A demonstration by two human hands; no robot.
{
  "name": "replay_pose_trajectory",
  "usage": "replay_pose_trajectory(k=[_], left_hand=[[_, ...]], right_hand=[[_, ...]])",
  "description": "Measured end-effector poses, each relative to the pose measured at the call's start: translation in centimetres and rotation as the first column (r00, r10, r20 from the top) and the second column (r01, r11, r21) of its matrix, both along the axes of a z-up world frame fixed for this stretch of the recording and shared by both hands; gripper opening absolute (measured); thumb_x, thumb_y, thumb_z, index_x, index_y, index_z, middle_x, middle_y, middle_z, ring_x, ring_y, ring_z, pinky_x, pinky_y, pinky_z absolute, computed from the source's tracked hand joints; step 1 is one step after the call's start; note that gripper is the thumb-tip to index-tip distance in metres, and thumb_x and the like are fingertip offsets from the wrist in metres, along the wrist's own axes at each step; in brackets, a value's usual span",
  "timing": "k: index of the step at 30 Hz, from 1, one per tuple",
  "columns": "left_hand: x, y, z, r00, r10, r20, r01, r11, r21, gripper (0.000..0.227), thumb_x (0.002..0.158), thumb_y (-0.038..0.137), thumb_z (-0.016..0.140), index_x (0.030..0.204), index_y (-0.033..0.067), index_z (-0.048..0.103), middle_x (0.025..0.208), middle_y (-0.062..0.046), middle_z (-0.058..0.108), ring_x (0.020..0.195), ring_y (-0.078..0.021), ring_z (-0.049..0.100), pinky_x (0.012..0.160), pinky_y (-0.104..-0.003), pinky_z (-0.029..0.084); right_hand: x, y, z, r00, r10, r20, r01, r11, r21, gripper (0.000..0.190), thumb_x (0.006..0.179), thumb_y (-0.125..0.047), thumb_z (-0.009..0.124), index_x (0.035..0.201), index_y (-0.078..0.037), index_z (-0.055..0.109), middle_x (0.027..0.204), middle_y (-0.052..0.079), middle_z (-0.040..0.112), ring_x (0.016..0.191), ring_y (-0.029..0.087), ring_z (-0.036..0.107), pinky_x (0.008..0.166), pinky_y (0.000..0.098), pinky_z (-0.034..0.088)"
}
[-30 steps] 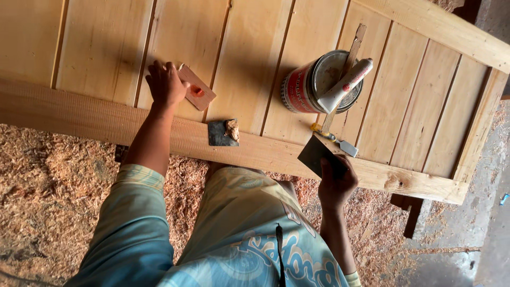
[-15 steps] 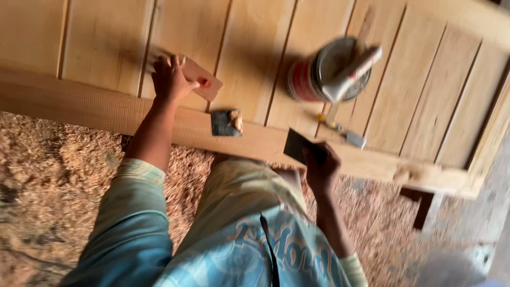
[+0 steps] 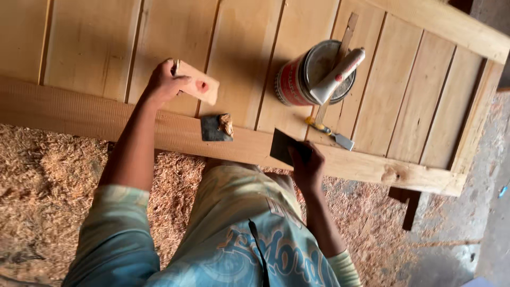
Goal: The person scoops wood filler from a can onto a putty knife and applies it to gaps and imperfections on a wooden door frame. They spread the filler along the edges and panels, smoothing it into the wood grain.
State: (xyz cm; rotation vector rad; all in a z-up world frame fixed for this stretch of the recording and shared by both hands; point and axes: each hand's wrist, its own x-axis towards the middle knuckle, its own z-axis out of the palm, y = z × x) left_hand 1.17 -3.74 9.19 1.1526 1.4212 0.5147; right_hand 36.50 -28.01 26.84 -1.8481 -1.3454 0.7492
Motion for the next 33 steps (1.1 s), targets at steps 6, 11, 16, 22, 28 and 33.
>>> replay_pose_trajectory(k=[6, 11, 16, 22, 28, 33], left_hand=[[5.0, -3.2, 11.8, 0.949, -0.139, 0.282, 0.055, 0.957, 0.284, 0.032, 0.096, 0.02, 0.063, 0.122, 0.0007, 0.057, 0.11, -0.017, 0.067, 0.096, -0.0258, 0.066, 0.075, -0.041, 0.055], [9.5, -5.0, 17.3, 0.942, -0.291, 0.17, 0.108, 0.739, 0.665, 0.043, 0.092, 0.018, 0.062, 0.126, -0.004, 0.049, 0.106, -0.023, 0.063, 0.092, -0.0313, 0.065, 0.074, -0.042, 0.054], [11.4, -5.1, 20.5, 0.969, -0.232, 0.082, 0.154, 0.833, 0.531, 0.022, 0.095, 0.018, 0.062, 0.102, 0.0002, 0.051, 0.077, -0.021, 0.056, 0.07, -0.0348, 0.062, 0.068, -0.045, 0.05], [12.8, -5.9, 19.8, 0.977, -0.198, 0.082, 0.118, 0.817, 0.565, 0.019, 0.093, 0.015, 0.059, 0.102, -0.0004, 0.052, 0.079, -0.023, 0.06, 0.073, -0.0419, 0.063, 0.067, -0.046, 0.05], [13.7, -6.0, 19.8, 0.986, -0.169, 0.01, 0.136, 0.829, 0.543, 0.018, 0.093, 0.014, 0.059, 0.101, -0.0014, 0.054, 0.083, -0.025, 0.065, 0.08, -0.0444, 0.066, 0.069, -0.05, 0.052], [13.5, -5.0, 19.0, 0.987, -0.156, 0.029, 0.119, 0.847, 0.519, 0.014, 0.093, 0.014, 0.056, 0.099, 0.0009, 0.053, 0.078, -0.02, 0.065, 0.07, -0.0332, 0.069, 0.065, -0.045, 0.055]], right_hand=[[-1.6, 2.8, 4.0, 0.967, 0.213, 0.143, -0.216, 0.976, 0.006, 0.016, 0.092, -0.001, 0.067, 0.108, 0.0, 0.071, 0.098, 0.013, 0.07, 0.088, 0.022, 0.069, 0.079, 0.0327, 0.056], [-1.6, 7.3, 5.9, 0.939, 0.275, 0.207, -0.298, 0.95, 0.09, 0.016, 0.098, 0.001, 0.061, 0.11, -0.001, 0.072, 0.103, 0.015, 0.073, 0.091, 0.026, 0.073, 0.08, 0.0356, 0.059], [-1.6, 8.4, 5.7, 0.924, 0.251, 0.289, -0.303, 0.942, 0.148, 0.019, 0.095, 0.001, 0.063, 0.11, 0.001, 0.074, 0.102, 0.016, 0.074, 0.09, 0.027, 0.074, 0.078, 0.0361, 0.061], [-1.6, 6.5, 4.2, 0.925, 0.277, 0.259, -0.327, 0.928, 0.177, 0.02, 0.094, 0.0, 0.064, 0.112, 0.002, 0.072, 0.107, 0.016, 0.073, 0.094, 0.027, 0.074, 0.082, 0.036, 0.06], [-1.5, 6.4, 4.3, 0.934, 0.313, 0.174, -0.338, 0.931, 0.138, 0.02, 0.094, -0.001, 0.066, 0.113, 0.003, 0.07, 0.108, 0.016, 0.073, 0.095, 0.026, 0.073, 0.084, 0.0335, 0.058], [0.7, 6.0, 3.1, 0.933, 0.361, 0.006, -0.361, 0.932, 0.01, 0.019, 0.092, -0.002, 0.067, 0.109, 0.002, 0.072, 0.103, 0.012, 0.075, 0.092, 0.021, 0.072, 0.083, 0.0308, 0.057]])
